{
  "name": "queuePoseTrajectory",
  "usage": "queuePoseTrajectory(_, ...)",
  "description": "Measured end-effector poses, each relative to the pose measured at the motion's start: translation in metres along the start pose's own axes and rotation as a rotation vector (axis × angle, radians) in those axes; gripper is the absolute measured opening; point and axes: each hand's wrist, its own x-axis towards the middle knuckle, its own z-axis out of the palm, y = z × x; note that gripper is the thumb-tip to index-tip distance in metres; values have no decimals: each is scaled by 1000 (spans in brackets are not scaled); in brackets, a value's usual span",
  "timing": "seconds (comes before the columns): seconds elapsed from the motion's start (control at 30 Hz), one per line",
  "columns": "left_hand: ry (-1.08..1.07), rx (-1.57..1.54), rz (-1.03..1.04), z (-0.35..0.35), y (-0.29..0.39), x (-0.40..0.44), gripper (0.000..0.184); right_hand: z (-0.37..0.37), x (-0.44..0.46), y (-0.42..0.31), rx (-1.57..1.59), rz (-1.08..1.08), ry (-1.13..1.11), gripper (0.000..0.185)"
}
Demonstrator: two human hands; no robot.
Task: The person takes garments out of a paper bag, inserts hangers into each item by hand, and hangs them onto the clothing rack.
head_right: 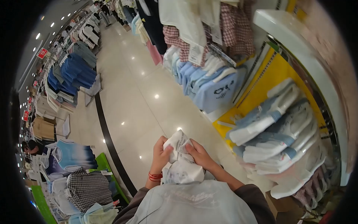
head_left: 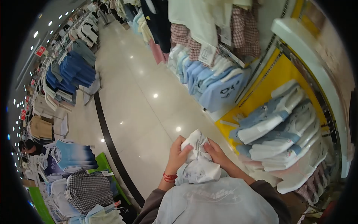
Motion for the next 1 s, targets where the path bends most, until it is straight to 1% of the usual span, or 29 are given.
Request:
queuePoseTrajectory(0.07, 44, -130, 63, -32, -6, 12, 23, 3, 31, 6, -27, 69, -71, 26)
queuePoseTrajectory(0.13, 71, -249, 159, -68, -8, 25, 26, 8, 63, 8, -137, -43, 20, 22)
queuePoseTrajectory(0.17, 89, -149, 174, -86, -2, 30, 30, 11, 80, 8, -184, -103, 65, 20)
queuePoseTrajectory(0.23, 101, -159, 111, -128, -2, 37, 29, 13, 113, 6, -162, -291, 239, 13)
queuePoseTrajectory(0.3, 108, -175, 86, -160, -5, 48, 31, 22, 126, -10, 85, -213, 168, 11)
queuePoseTrajectory(0.33, 132, -273, 106, -169, -14, 53, 31, 27, 130, -17, 203, -165, 136, 10)
queuePoseTrajectory(0.4, 183, -470, 142, -184, -34, 64, 31, 34, 146, -25, 141, -178, 167, 9)
queuePoseTrajectory(0.43, 304, -613, 80, -186, -30, 72, 32, 37, 156, -27, 108, -187, 178, 9)
queuePoseTrajectory(0.5, 551, -898, -47, -184, -16, 94, 38, 29, 172, -24, -101, -135, 194, 10)
queuePoseTrajectory(0.53, 482, -988, -53, -191, -21, 102, 41, 22, 181, -19, -207, -107, 200, 11)
queuePoseTrajectory(0.6, 343, -1165, -55, -207, -35, 117, 46, 2, 197, 14, -355, -76, 176, 12)
queuePoseTrajectory(0.63, 348, -1231, -71, -209, -39, 125, 48, -3, 203, 24, -427, -66, 158, 13)
queuePoseTrajectory(0.7, 357, -1352, -93, -214, -46, 145, 51, -3, 213, 24, -596, 30, 43, 17)
queuePoseTrajectory(0.77, 254, -1506, -26, -227, -67, 165, 50, 5, 228, 13, -629, 219, -119, 26)
queuePoseTrajectory(0.8, 196, -1580, 5, -233, -76, 176, 50, 6, 241, 14, -647, 251, -186, 29)
queuePoseTrajectory(0.87, 338, -1472, -64, -235, -65, 201, 47, 3, 271, 18, -680, 310, -312, 34)
queuePoseTrajectory(0.9, 400, -1414, -95, -235, -61, 218, 46, 1, 288, 21, -632, 295, -323, 38)
queuePoseTrajectory(0.97, 336, -1254, -151, -234, -64, 243, 44, 0, 331, 29, -534, 255, -338, 45)
queuePoseTrajectory(1.0, 304, -1171, -184, -234, -66, 255, 43, 2, 356, 33, -435, 205, -336, 48)
